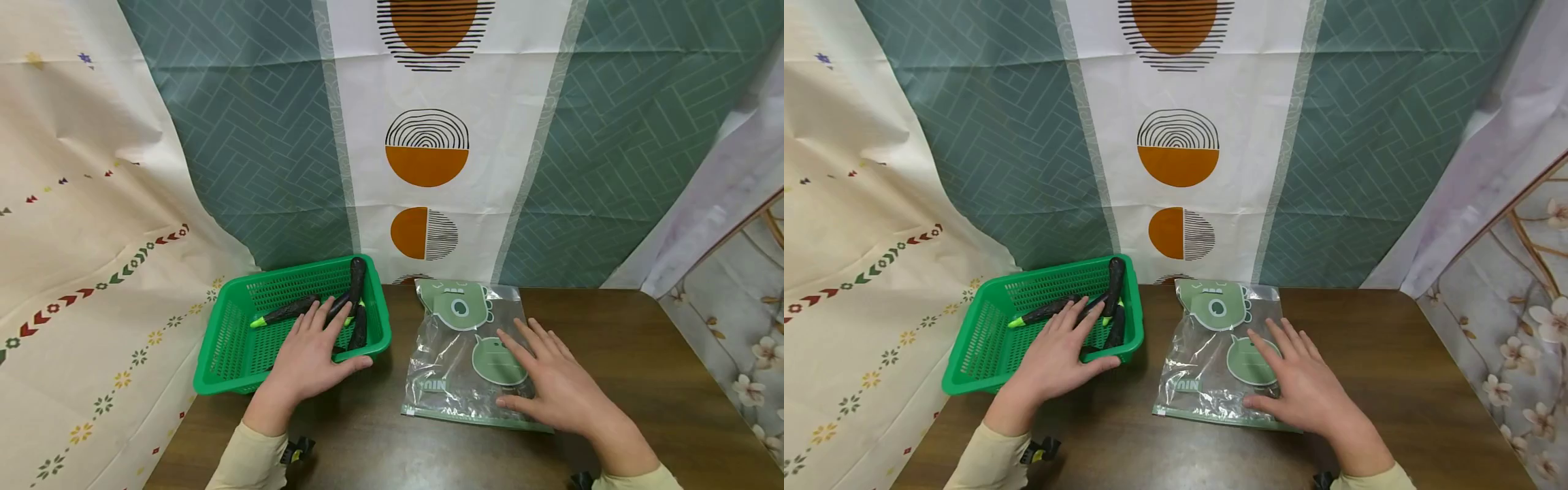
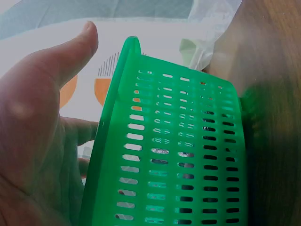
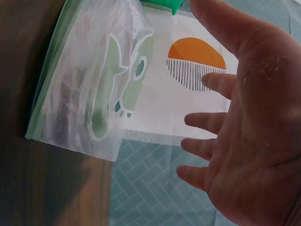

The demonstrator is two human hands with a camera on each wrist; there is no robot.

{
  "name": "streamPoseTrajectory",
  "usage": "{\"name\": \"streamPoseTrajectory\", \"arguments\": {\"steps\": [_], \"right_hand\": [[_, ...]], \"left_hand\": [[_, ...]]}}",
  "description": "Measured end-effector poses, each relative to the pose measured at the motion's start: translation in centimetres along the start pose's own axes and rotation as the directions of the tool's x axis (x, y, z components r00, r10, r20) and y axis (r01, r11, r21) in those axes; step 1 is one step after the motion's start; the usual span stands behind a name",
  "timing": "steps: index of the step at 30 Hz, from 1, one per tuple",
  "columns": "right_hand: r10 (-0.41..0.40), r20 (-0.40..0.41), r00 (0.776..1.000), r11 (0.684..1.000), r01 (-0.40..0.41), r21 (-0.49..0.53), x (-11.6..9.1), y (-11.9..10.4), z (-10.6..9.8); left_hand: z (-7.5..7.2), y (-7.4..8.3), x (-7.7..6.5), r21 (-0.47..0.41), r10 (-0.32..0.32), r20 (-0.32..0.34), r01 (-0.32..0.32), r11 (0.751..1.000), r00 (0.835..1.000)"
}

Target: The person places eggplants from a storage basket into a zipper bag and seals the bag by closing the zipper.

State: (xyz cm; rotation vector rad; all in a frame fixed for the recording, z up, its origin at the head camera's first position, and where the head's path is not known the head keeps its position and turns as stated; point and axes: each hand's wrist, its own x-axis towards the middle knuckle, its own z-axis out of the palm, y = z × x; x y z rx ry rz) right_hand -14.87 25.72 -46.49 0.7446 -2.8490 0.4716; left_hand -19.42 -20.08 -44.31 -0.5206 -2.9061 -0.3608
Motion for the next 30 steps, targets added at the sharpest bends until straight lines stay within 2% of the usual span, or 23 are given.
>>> {"name": "streamPoseTrajectory", "arguments": {"steps": [5,11,16,20,30], "right_hand": [[-0.039,-0.006,0.999,0.999,0.039,0.011,0.0,-0.3,0.5],[-0.031,0.051,0.998,0.999,0.029,0.038,0.0,-0.7,0.9],[-0.043,0.08,0.996,0.998,0.039,0.045,0.0,-0.9,1.3],[-0.056,0.105,0.993,0.997,0.051,0.052,0.1,-1.0,1.7],[-0.032,0.19,0.981,0.998,0.021,0.063,0.3,-1.2,1.8]], "left_hand": [[-0.2,-0.3,0.3,-0.041,-0.01,0.009,0.011,0.999,1.0],[-0.4,-0.7,0.8,-0.071,-0.02,0.024,0.021,0.997,1.0],[-0.4,-1.3,1.2,-0.073,-0.022,0.045,0.026,0.997,0.999],[-0.6,-1.7,1.6,-0.058,-0.01,0.037,0.012,0.998,0.999],[-1.0,-2.2,3.0,-0.037,-0.016,0.06,0.018,0.999,0.998]]}}
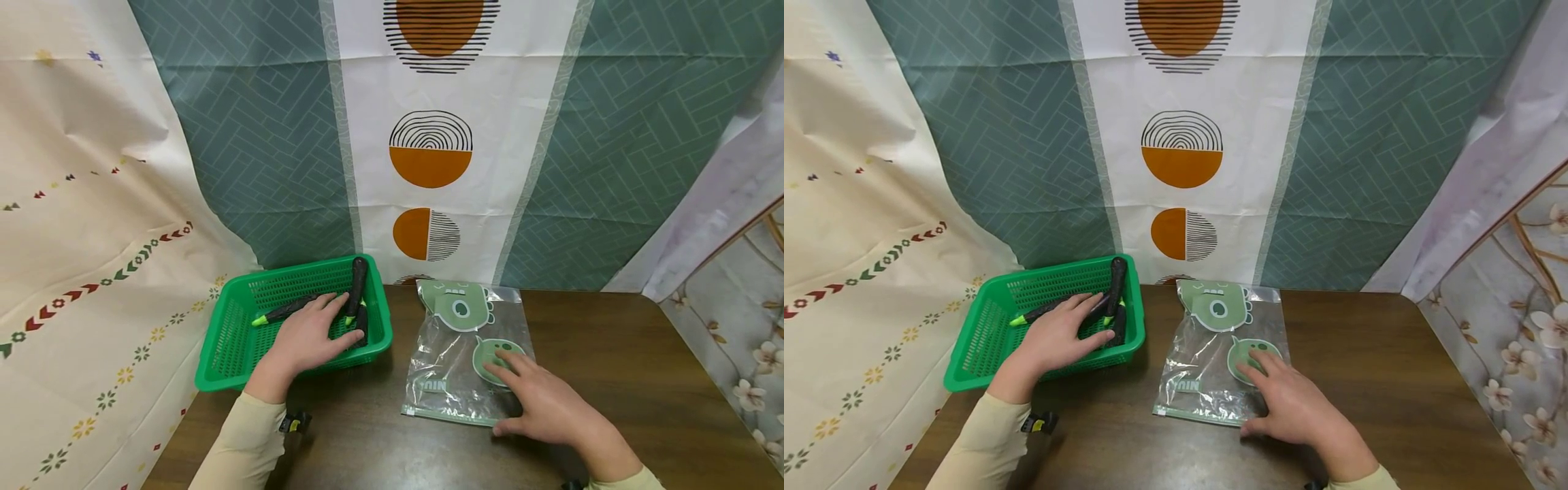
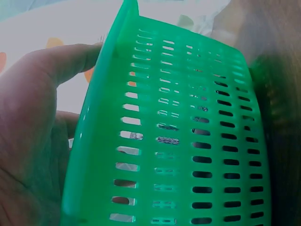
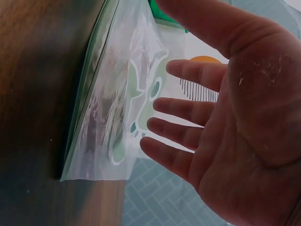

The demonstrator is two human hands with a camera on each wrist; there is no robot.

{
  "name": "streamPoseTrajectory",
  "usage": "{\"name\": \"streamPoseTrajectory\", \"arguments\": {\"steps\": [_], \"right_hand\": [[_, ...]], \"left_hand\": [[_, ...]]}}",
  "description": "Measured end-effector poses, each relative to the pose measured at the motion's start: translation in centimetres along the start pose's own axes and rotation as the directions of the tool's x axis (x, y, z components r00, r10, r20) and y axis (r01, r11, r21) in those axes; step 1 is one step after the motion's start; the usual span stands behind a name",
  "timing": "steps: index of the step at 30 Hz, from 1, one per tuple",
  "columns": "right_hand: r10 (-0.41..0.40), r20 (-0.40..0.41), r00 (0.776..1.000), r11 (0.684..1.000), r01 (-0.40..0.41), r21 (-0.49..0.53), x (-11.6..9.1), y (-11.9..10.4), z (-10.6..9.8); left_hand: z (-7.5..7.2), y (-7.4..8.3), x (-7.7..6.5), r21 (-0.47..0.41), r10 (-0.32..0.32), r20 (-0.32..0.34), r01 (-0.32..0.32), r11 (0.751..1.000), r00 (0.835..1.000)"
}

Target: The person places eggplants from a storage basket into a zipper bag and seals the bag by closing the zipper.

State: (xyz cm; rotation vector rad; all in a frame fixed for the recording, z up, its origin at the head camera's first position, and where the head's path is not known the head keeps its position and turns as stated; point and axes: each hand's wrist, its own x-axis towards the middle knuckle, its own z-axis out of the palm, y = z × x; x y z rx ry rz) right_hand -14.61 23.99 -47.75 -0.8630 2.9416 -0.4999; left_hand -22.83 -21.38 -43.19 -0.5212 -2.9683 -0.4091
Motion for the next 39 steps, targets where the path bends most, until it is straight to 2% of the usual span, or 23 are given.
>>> {"name": "streamPoseTrajectory", "arguments": {"steps": [7,13,24,32,39], "right_hand": [[0.016,0.032,0.999,1.0,-0.016,-0.001,0.0,-0.1,0.1],[-0.02,0.03,0.999,1.0,0.021,-0.021,0.1,-0.2,0.3],[-0.032,0.039,0.999,0.999,0.032,-0.02,-0.1,-0.2,0.7],[-0.032,0.035,0.999,0.999,0.033,-0.027,-0.2,-0.3,1.0],[-0.026,0.044,0.999,0.999,0.028,-0.027,-0.1,-0.3,1.1]], "left_hand": [[-0.3,-0.2,1.0,0.003,0.011,0.015,-0.011,1.0,1.0],[-0.5,-0.6,1.7,0.008,0.02,0.029,-0.02,1.0,0.999],[-1.5,-0.3,3.1,-0.028,0.035,0.101,-0.032,0.999,0.994],[-1.2,-1.3,4.6,-0.148,0.016,0.126,0.003,0.989,0.992],[-0.7,-2.4,5.1,-0.184,-0.028,0.147,0.056,0.981,0.989]]}}
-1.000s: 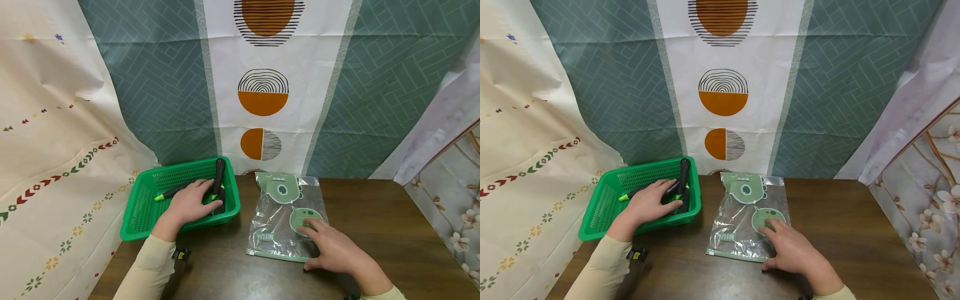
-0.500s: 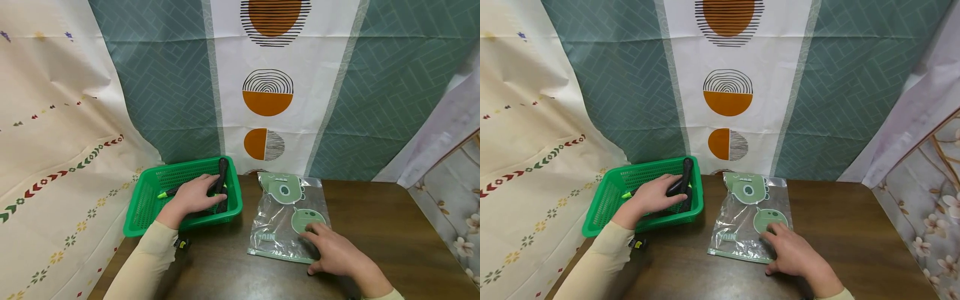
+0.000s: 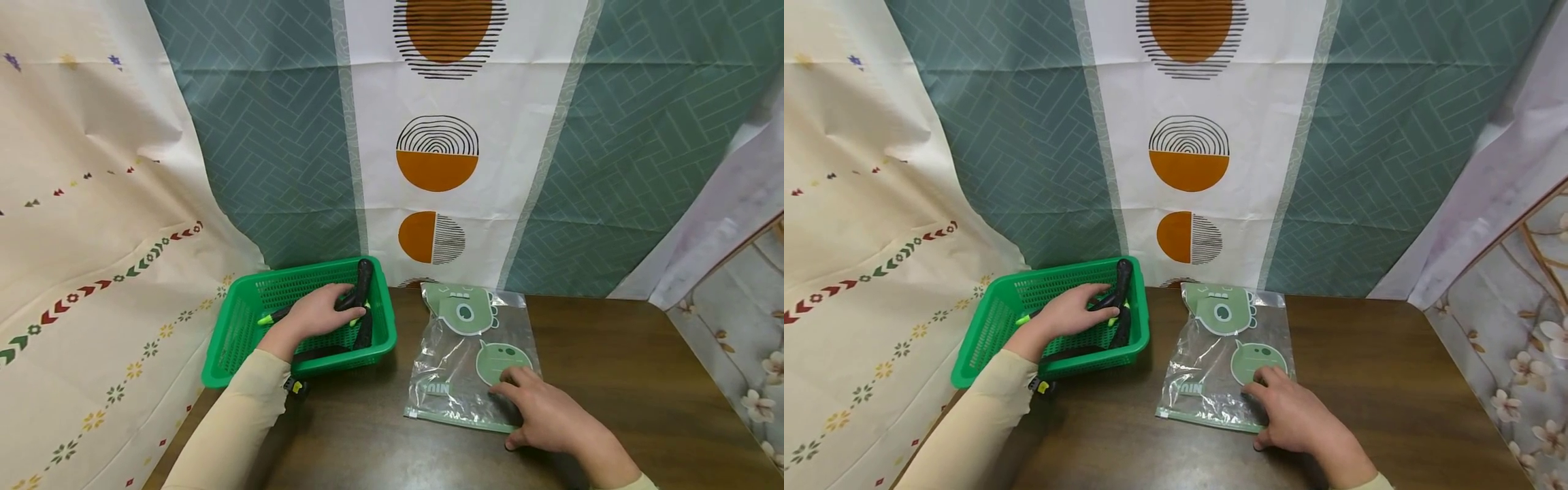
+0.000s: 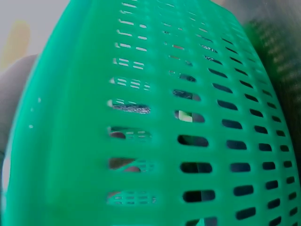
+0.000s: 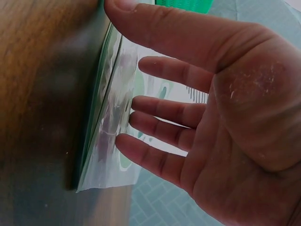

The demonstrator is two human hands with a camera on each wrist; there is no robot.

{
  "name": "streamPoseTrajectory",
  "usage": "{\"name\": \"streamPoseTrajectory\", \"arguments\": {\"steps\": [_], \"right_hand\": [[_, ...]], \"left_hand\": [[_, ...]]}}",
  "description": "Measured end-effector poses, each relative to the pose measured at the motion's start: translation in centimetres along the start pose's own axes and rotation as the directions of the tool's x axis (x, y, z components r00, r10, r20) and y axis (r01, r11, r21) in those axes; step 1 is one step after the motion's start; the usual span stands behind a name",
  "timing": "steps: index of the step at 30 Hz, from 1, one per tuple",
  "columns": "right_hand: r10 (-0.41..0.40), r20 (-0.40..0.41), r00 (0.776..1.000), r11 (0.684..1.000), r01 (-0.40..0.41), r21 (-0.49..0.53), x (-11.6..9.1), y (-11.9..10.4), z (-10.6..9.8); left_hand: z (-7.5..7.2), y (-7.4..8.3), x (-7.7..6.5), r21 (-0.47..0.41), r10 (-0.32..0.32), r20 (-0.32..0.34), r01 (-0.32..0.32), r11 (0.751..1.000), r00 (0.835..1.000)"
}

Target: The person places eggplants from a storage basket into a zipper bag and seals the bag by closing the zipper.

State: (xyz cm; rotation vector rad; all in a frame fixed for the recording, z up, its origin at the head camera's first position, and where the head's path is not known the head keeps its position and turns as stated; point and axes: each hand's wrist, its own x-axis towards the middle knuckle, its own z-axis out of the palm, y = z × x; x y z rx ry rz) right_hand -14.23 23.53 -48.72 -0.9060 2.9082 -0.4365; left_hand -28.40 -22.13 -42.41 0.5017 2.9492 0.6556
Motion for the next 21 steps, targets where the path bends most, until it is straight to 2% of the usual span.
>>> {"name": "streamPoseTrajectory", "arguments": {"steps": [9,21], "right_hand": [[-0.013,-0.018,1.0,1.0,0.013,0.004,-0.1,0.2,0.3],[-0.028,-0.014,0.999,0.999,0.029,0.021,0.1,0.5,0.2]], "left_hand": [[0.3,-1.0,0.7,-0.062,-0.01,0.002,0.01,0.998,1.0],[0.1,-0.9,1.6,-0.128,-0.032,0.002,0.032,0.991,0.999]]}}
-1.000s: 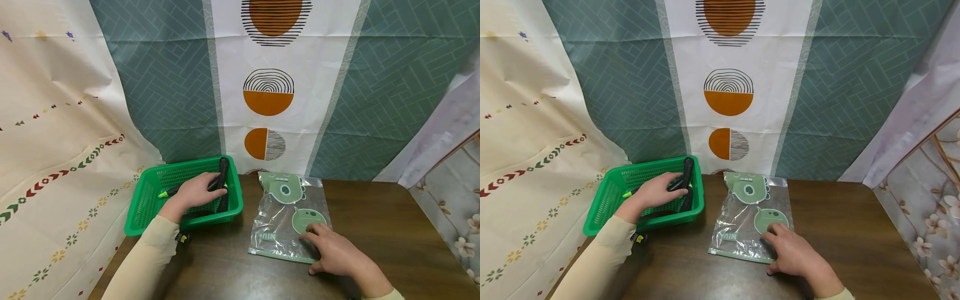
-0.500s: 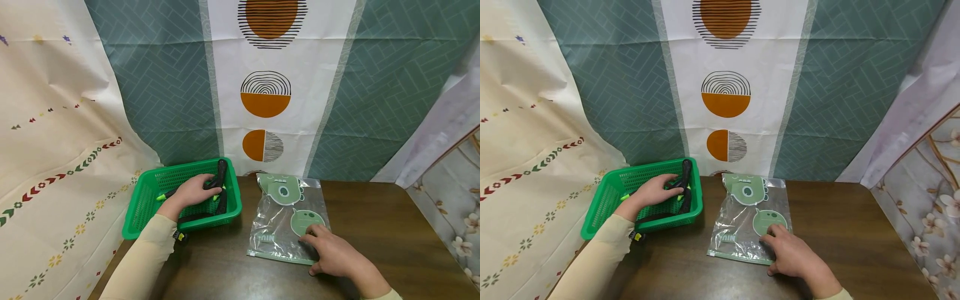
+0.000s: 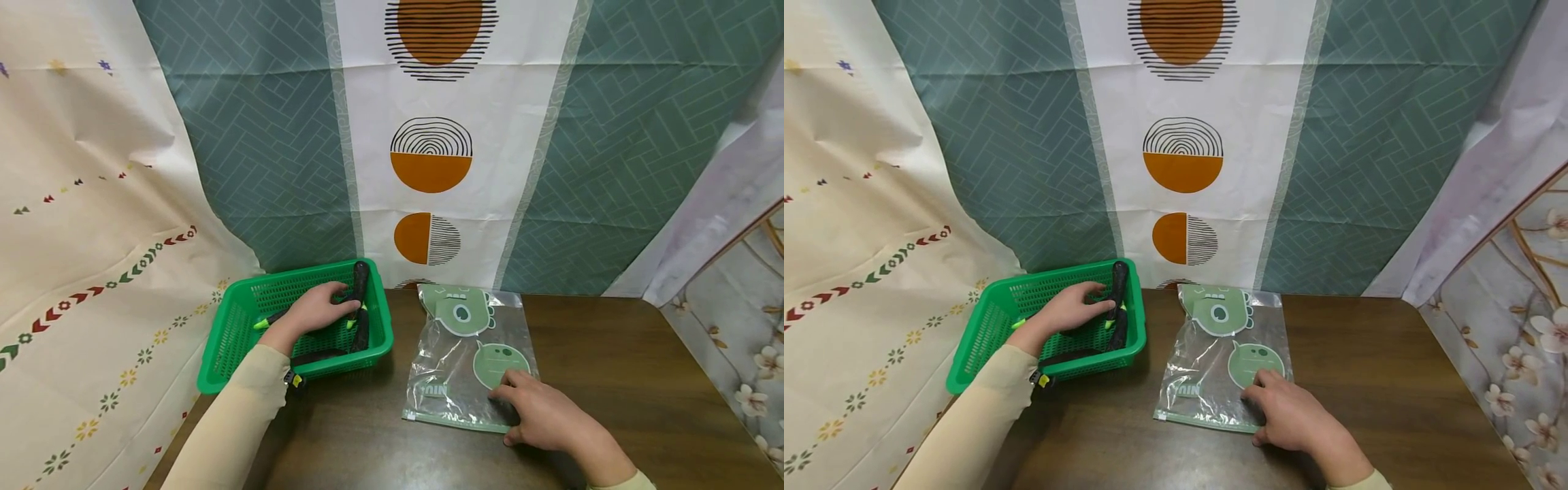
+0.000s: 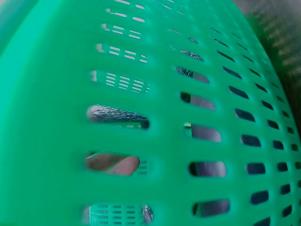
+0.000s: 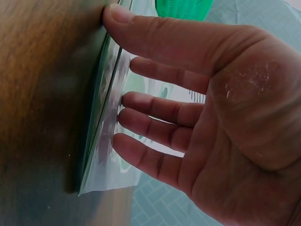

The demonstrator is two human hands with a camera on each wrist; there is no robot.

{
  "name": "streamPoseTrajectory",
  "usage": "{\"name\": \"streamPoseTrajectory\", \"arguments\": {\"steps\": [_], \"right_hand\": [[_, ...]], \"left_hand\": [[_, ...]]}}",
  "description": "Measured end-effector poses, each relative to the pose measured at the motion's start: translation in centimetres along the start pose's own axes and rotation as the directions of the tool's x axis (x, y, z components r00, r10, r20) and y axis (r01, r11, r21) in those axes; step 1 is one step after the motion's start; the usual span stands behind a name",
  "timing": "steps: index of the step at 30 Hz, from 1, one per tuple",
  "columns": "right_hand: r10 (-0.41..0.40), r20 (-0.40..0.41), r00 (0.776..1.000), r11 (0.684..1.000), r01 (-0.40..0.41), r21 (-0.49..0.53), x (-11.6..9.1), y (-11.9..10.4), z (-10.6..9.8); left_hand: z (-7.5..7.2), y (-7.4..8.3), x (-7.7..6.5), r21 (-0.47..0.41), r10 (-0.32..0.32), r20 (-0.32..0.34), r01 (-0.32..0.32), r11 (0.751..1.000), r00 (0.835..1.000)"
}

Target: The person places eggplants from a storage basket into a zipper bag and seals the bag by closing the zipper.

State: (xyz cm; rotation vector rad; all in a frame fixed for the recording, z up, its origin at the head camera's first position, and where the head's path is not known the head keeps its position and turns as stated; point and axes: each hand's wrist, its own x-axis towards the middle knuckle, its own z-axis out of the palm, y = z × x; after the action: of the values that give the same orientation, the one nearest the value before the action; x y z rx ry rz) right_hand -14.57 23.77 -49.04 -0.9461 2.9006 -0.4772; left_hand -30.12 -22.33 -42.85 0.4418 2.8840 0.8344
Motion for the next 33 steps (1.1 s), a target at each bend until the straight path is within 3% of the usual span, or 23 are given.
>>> {"name": "streamPoseTrajectory", "arguments": {"steps": [17,33], "right_hand": [[0.005,0.011,1.0,1.0,-0.004,-0.007,0.0,0.0,-0.2],[0.01,0.02,1.0,1.0,-0.01,-0.015,0.0,0.0,-0.1]], "left_hand": [[0.8,-0.3,1.1,0.015,-0.026,-0.003,0.026,1.0,1.0],[1.9,-0.3,2.1,0.118,-0.036,0.024,0.033,0.992,0.999]]}}
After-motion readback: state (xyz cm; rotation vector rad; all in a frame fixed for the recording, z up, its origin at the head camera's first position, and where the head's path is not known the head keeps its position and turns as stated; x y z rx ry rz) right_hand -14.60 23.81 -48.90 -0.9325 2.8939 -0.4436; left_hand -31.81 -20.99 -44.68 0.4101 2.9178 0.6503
